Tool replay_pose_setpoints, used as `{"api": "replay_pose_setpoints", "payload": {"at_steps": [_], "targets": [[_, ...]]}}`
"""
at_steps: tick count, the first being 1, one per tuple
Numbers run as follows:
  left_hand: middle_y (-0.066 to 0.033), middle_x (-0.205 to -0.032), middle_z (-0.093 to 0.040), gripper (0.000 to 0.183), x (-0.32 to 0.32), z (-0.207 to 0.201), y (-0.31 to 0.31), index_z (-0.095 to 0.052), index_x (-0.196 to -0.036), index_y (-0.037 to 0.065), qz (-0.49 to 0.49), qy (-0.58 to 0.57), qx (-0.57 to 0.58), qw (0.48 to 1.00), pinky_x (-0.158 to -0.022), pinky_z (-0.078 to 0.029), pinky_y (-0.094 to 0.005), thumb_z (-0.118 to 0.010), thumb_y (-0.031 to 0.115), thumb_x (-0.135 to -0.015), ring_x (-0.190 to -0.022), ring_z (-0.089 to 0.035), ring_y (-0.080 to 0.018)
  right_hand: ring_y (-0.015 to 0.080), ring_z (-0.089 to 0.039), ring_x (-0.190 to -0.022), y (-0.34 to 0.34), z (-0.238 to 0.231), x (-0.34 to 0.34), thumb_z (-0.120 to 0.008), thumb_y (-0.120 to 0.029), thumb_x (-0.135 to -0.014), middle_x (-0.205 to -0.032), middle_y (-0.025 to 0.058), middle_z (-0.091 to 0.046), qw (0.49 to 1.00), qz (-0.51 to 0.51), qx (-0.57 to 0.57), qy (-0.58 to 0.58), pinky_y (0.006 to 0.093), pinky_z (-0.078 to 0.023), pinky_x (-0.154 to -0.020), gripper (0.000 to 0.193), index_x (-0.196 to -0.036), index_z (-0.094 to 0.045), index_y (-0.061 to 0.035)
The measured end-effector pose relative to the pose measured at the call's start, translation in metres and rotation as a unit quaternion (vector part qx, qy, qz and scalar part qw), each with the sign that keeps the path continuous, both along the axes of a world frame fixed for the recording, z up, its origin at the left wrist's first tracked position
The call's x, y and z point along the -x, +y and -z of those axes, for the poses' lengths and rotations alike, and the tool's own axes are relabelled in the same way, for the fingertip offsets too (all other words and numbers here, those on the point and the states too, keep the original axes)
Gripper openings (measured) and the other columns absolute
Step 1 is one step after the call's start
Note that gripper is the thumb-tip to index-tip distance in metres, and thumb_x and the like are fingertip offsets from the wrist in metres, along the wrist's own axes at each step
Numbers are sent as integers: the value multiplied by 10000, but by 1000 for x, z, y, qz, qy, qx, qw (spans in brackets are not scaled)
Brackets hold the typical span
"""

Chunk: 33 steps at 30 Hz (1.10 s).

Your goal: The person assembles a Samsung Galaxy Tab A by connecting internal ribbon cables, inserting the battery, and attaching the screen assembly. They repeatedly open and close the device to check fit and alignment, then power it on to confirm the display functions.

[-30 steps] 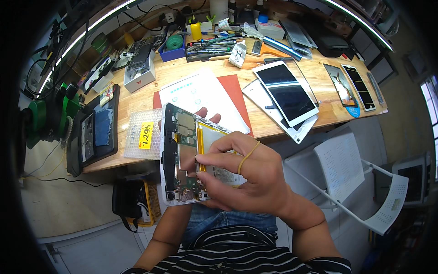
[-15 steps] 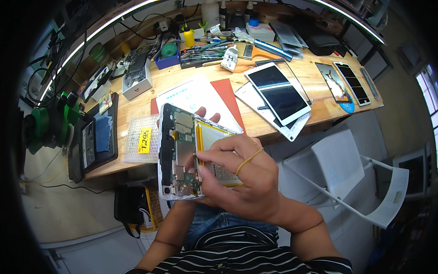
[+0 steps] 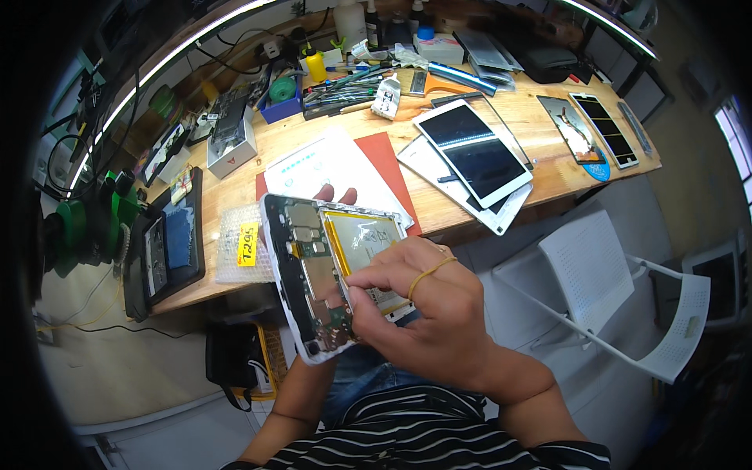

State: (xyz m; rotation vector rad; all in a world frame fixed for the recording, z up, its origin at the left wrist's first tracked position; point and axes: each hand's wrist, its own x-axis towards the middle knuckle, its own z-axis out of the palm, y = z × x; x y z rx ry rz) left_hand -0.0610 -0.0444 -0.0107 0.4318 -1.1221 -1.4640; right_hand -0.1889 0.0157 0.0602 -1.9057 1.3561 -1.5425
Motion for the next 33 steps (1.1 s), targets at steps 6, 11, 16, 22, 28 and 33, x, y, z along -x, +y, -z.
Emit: {"api": "replay_pose_setpoints", "payload": {"at_steps": [6, 11, 16, 22, 28, 33], "targets": [[-171, -1589, -268, 1078, 7, -2, 1, -125, -1573, 146, 18, 188, -168, 968, -1181, -339, -525, -682, 684, -824, -1470, -311, -344, 238, -618, -700, 17, -10, 11, -765, -40, -715, -801, 64, -633, 994, 13, 6, 106, 337, -447, -663, 176, -857, -669, -78], [-187, -1613, -234, 1305, 23, -21, 8, -143, -1564, 128, -34, 34, -85, 995, -1191, -337, -529, -907, 588, -612, -1472, -296, -369, 243, -605, -718, 17, -9, 15, -763, -36, -699, -811, 56, -609, 993, 33, 52, 98, 355, -451, -685, 198, -835, -628, -88], [-207, -1617, -216, 1364, 29, -43, 19, -145, -1563, 136, -16, 28, -138, 990, -1192, -344, -520, -942, 576, -548, -1494, -252, -344, 240, -612, -741, 19, -9, 20, -761, -41, -706, -837, 56, -612, 991, 12, 77, 105, 364, -461, -703, 207, -858, -626, -81], [-211, -1624, -202, 1187, 26, -39, 16, -151, -1561, 136, 8, 23, -71, 997, -1198, -335, -527, -902, 468, -703, -1503, -236, -332, 234, -625, -764, 19, -6, 23, -761, -46, -717, -860, 53, -629, 989, -3, 102, 103, 357, -466, -724, 208, -874, -627, -76], [-203, -1622, -213, 1127, 26, -30, 15, -155, -1558, 120, -15, 49, -117, 992, -1171, -381, -522, -897, 358, -743, -1489, -270, -325, 220, -644, -761, 25, -9, 26, -803, -85, -743, -873, 56, -659, 994, -8, 67, 83, 345, -476, -721, 210, -912, -681, -54], [-162, -1626, -226, 1066, 27, -26, 16, -165, -1559, 122, -43, 27, -84, 995, -1151, -404, -510, -876, 261, -777, -1466, -310, -312, 212, -670, -739, 27, -13, 34, -830, -121, -785, -889, 69, -685, 997, -66, -44, 4, 311, -508, -665, 216, -964, -746, -37]]}}
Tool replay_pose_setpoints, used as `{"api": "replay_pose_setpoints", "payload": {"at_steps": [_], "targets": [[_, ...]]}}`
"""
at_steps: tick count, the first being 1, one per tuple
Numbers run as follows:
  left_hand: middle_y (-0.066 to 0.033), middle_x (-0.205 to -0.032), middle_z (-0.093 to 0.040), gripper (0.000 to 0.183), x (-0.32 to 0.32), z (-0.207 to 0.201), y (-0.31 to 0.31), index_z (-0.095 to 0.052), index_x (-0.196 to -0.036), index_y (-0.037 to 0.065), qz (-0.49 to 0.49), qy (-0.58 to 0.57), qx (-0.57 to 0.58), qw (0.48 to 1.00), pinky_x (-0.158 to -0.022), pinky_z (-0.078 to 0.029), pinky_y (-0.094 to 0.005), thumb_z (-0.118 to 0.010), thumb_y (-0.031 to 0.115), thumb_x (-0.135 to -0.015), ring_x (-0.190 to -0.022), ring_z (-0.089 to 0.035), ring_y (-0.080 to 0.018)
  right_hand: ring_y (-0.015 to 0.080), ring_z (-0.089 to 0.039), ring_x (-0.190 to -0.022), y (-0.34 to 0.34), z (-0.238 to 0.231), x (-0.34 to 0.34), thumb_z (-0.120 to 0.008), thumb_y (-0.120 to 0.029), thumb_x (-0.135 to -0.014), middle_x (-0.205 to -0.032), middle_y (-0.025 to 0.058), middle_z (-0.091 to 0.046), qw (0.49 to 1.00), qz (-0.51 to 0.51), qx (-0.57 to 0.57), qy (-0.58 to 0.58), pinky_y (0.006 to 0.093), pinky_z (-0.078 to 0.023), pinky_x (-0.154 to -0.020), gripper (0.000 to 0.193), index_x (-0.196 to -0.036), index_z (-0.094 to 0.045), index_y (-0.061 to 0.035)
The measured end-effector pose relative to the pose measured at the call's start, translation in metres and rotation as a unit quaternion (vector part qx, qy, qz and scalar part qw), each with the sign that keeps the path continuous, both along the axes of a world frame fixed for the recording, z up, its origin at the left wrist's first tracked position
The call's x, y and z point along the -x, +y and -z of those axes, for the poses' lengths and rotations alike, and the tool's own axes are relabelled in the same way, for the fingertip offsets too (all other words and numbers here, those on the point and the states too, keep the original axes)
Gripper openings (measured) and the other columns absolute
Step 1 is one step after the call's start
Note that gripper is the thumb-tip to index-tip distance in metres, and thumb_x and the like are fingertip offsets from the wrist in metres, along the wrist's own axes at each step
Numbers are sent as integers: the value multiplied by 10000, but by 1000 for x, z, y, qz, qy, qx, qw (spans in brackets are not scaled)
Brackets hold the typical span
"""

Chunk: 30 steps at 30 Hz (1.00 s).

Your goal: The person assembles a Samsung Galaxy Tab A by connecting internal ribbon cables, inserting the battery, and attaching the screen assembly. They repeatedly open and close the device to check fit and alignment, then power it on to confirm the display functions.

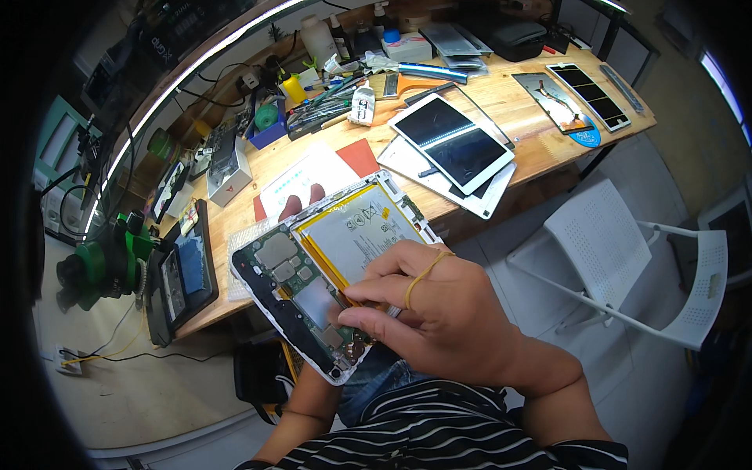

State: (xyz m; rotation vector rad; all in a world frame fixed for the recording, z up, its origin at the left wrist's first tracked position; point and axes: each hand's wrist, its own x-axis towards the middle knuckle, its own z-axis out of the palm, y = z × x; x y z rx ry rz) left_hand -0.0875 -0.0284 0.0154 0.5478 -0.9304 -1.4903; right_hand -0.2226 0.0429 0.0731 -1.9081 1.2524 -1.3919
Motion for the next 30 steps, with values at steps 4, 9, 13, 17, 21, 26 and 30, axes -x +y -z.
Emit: {"api": "replay_pose_setpoints", "payload": {"at_steps": [4, 9, 13, 17, 21, 26, 30], "targets": [[-144, -1628, -223, 1046, -4, -4, -2, -177, -1559, 131, 3, -12, 28, 1000, -1155, -399, -513, -870, 217, -780, -1469, -305, -309, 219, -680, -742, -2, -2, 5, -825, -111, -791, -886, 71, -696, 1000, -8, -13, 2, 302, -520, -651, 189, -952, -759, -38], [-135, -1624, -223, 1088, -5, -15, 5, -170, -1566, 140, 29, 46, -26, 998, -1168, -379, -519, -889, 174, -750, -1477, -291, -301, 234, -674, -748, -4, -8, 7, -820, -105, -777, -881, 71, -703, 999, 3, -37, 5, 308, -520, -675, 187, -948, -765, -50], [-129, -1629, -206, 1069, 0, -11, 1, -156, -1572, 140, 27, 74, -19, 997, -1175, -366, -516, -866, 164, -774, -1480, -285, -296, 206, -675, -786, -1, -14, 4, -813, -44, -722, -873, 66, -701, 995, 40, 7, 94, 309, -533, -742, 227, -944, -781, -77], [-148, -1624, -194, 1044, 0, 4, -10, -145, -1571, 94, -34, -55, 107, 992, -1179, -357, -491, -838, 233, -802, -1476, -288, -302, 232, -655, -755, -2, -15, -3, -771, -23, -715, -842, 57, -680, 984, 74, 62, 152, 337, -517, -771, 188, -896, -755, -72], [-101, -1619, -265, 701, -5, 18, -16, -250, -1548, 173, -69, -121, 176, 974, -1172, -354, -546, -588, 361, -963, -1472, -308, -311, 232, -634, -700, -5, -15, -7, -752, -19, -711, -820, 51, -667, 978, 99, 81, 163, 341, -501, -725, 150, -853, -728, -60], [-60, -1617, -286, 578, -11, 29, -17, -255, -1555, 242, -58, -236, 296, 924, -1158, -367, -589, -492, 361, -1042, -1455, -340, -314, 225, -653, -699, -7, -15, -8, -741, -8, -715, -803, 57, -670, 980, 105, 61, 157, 332, -501, -688, 146, -855, -725, -46], [-61, -1606, -287, 613, -12, 28, -16, -220, -1566, 249, -95, -207, 253, 940, -1149, -374, -601, -513, 353, -1037, -1445, -353, -330, 208, -689, -752, -8, -15, -3, -783, -6, -744, -820, 64, -695, 998, 35, -17, 49, 306, -531, -693, 159, -901, -754, -9]]}}
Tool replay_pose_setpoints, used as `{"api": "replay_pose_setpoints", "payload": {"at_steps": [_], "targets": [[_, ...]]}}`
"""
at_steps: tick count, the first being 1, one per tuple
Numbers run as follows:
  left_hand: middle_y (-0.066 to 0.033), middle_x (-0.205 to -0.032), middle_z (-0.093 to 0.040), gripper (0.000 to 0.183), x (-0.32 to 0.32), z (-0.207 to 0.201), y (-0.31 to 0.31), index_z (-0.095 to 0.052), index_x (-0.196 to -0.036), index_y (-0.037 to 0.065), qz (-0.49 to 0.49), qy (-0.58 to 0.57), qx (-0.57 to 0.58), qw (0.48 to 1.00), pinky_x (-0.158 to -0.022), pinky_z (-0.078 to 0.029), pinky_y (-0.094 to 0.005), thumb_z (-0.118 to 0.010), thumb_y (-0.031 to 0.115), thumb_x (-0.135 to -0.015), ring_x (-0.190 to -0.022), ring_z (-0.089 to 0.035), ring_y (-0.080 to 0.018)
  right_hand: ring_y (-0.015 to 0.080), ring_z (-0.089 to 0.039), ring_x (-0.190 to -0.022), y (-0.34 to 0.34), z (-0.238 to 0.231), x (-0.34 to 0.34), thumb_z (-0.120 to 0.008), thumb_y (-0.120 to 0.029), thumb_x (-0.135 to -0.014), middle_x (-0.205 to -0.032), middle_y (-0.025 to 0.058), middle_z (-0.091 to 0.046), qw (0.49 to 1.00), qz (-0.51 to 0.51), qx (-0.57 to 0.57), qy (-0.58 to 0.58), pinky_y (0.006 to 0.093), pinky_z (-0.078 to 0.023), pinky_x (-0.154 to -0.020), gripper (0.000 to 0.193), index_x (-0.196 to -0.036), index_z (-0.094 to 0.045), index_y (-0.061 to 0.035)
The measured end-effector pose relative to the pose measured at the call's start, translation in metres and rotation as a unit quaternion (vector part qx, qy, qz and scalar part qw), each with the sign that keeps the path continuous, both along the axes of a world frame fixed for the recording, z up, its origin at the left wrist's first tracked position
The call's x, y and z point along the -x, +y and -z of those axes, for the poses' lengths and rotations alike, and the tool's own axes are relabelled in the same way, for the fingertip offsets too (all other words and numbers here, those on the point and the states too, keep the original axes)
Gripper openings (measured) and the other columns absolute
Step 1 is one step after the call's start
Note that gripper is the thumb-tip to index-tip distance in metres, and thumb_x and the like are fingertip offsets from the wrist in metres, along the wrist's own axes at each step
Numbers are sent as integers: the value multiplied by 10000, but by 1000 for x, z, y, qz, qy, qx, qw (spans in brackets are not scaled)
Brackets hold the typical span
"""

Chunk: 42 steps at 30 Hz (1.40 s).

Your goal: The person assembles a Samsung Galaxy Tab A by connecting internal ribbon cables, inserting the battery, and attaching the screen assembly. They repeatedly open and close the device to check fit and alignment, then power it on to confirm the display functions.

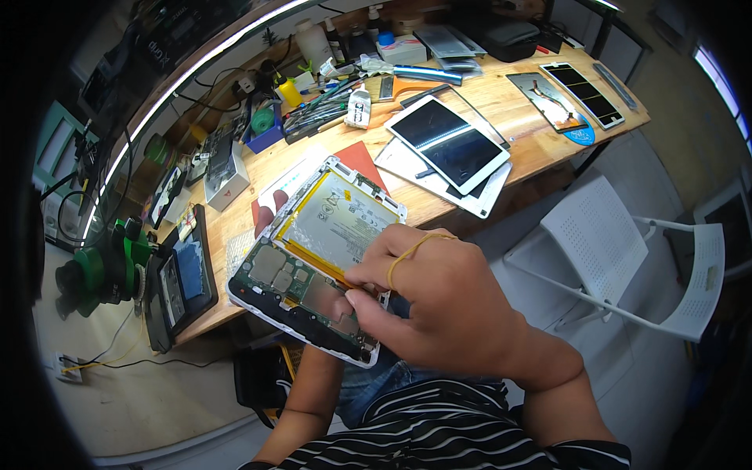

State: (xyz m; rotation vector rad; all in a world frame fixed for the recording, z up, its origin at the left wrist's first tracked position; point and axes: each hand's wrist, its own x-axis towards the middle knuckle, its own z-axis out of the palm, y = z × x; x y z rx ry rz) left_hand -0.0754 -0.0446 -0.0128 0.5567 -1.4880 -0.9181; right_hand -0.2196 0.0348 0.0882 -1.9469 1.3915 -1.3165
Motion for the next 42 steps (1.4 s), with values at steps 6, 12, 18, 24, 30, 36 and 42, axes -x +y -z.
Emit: {"api": "replay_pose_setpoints", "payload": {"at_steps": [6, 12, 18, 24, 30, 36, 42], "targets": [[-78, -1593, -312, 579, 3, -7, 5, -261, -1545, 249, 87, 262, -141, 951, -1144, -375, -612, -511, 369, -1036, -1442, -354, -348, 247, -705, -749, -17, 6, 14, -820, -94, -783, -828, 103, -695, 993, -93, -24, -68, 322, -558, -670, 180, -924, -757, -2], [-85, -1594, -314, 539, 8, -5, 3, -303, -1520, 236, 255, 537, -235, 769, -1146, -370, -616, -494, 386, -1038, -1442, -354, -354, 255, -673, -699, -10, 6, 10, -776, -84, -793, -822, 93, -687, 998, -50, -26, -28, 328, -522, -618, 103, -873, -743, -29], [-94, -1606, -304, 532, 7, -4, -6, -306, -1522, 226, 48, 247, -166, 954, -1156, -363, -600, -473, 389, -1043, -1447, -352, -345, 184, -654, -688, -2, 3, 1, -743, 18, -769, -794, 67, -671, 999, -2, 10, 46, 291, -523, -612, 70, -808, -692, -9], [-110, -1611, -291, 602, 10, -8, 1, -271, -1544, 206, 32, 203, -160, 966, -1185, -329, -567, -474, 451, -1032, -1474, -313, -325, 209, -645, -698, -4, 3, -2, -729, 14, -777, -819, 71, -667, 998, -4, 27, 58, 301, -509, -608, 86, -845, -689, -21], [-148, -1619, -251, 688, -3, 1, -19, -215, -1564, 174, 57, 172, -62, 981, -1197, -304, -564, -470, 512, -1021, -1497, -266, -326, 240, -639, -762, -5, 4, -3, -745, -19, -791, -870, 74, -671, 992, -12, 64, 104, 341, -493, -690, 129, -900, -683, -51], [-184, -1621, -222, 691, 5, -6, -12, -198, -1569, 158, 45, 83, 28, 995, -1196, -306, -565, -458, 503, -1030, -1513, -230, -331, 263, -636, -819, -7, 8, -3, -737, -34, -820, -938, 86, -666, 987, -28, 97, 126, 368, -488, -745, 149, -956, -678, -53], [-166, -1609, -231, 1290, 18, -28, 2, -189, -1556, 105, 7, 248, -220, 943, -1207, -301, -502, -946, 529, -602, -1506, -230, -321, 266, -632, -819, -6, 13, -4, -739, -42, -827, -943, 90, -667, 988, -27, 108, 106, 366, -486, -759, 143, -955, -677, -53]]}}
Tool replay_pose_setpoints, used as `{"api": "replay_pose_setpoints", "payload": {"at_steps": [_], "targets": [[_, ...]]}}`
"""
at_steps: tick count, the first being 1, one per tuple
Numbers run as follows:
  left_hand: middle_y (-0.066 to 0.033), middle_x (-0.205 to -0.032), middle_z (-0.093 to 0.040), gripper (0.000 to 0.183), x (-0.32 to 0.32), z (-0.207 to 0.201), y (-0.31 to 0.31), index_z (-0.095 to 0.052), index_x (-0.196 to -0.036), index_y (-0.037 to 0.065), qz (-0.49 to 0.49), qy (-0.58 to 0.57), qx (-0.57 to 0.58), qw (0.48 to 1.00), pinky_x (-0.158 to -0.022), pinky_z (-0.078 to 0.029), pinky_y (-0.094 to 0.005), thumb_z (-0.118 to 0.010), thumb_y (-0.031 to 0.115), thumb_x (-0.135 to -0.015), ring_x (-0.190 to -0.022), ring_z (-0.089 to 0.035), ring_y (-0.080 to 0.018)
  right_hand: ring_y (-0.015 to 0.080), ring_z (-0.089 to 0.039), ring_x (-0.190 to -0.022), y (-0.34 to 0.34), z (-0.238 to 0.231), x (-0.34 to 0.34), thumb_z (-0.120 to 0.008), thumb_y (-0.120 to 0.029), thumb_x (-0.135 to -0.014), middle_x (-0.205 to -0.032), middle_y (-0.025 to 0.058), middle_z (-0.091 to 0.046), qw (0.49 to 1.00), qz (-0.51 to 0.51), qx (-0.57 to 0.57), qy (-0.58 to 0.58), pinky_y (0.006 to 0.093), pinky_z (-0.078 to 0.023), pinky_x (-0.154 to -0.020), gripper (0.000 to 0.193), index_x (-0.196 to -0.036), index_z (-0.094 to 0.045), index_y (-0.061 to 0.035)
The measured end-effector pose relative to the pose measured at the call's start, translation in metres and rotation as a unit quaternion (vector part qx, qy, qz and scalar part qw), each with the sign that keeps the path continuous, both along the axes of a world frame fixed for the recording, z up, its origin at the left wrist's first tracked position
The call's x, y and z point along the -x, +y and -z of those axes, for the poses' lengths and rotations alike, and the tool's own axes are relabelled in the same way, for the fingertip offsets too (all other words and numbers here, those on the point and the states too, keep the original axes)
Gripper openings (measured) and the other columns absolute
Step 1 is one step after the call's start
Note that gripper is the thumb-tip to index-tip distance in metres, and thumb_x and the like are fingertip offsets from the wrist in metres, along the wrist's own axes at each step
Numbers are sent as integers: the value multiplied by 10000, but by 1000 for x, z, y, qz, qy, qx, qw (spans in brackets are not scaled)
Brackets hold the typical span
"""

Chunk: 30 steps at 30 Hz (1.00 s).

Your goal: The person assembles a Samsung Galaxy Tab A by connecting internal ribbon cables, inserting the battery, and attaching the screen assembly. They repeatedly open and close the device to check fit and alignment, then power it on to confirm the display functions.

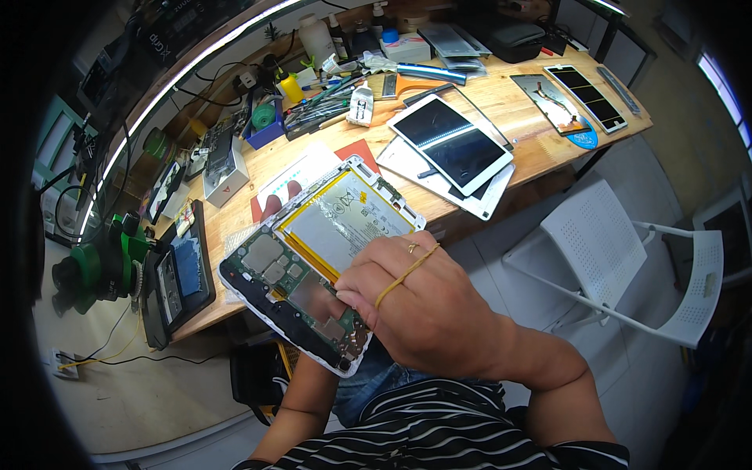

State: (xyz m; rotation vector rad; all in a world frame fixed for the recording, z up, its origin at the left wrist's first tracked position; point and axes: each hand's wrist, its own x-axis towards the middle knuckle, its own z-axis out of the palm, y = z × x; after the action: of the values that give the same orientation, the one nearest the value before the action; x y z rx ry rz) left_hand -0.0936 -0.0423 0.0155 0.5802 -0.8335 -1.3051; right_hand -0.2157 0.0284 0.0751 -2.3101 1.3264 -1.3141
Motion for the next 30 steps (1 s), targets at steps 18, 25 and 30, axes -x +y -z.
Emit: {"api": "replay_pose_setpoints", "payload": {"at_steps": [18, 25, 30], "targets": [[-208, -1516, -420, 1253, -32, 33, -19, -279, -1534, 26, 284, 90, -52, 953, -1088, -468, -556, -891, 617, -615, -1345, -496, -404, 419, -600, -1240, 16, 50, 40, -809, -260, -806, -1313, 276, -615, 995, -73, -13, -67, 474, -499, -996, 541, -1243, -647, 15], [-189, -1438, -421, 1371, -31, 26, -25, -101, -1580, 92, 234, 66, -32, 970, -996, -540, -467, -910, 597, -595, -1263, -554, -339, 444, -671, -1123, 17, 74, 43, -708, -70, -863, -1230, 298, -657, 997, -54, 52, -4, 463, -566, -935, 365, -1209, -633, 20], [-205, -1428, -375, 1428, -34, 19, -27, 74, -1613, 152, 199, 53, -37, 978, -972, -544, -418, -929, 497, -656, -1263, -533, -340, 411, -702, -1075, 20, 66, 34, -704, 57, -810, -1183, 294, -678, 999, 23, 47, 2, 430, -593, -889, 386, -1189, -634, 30]]}}
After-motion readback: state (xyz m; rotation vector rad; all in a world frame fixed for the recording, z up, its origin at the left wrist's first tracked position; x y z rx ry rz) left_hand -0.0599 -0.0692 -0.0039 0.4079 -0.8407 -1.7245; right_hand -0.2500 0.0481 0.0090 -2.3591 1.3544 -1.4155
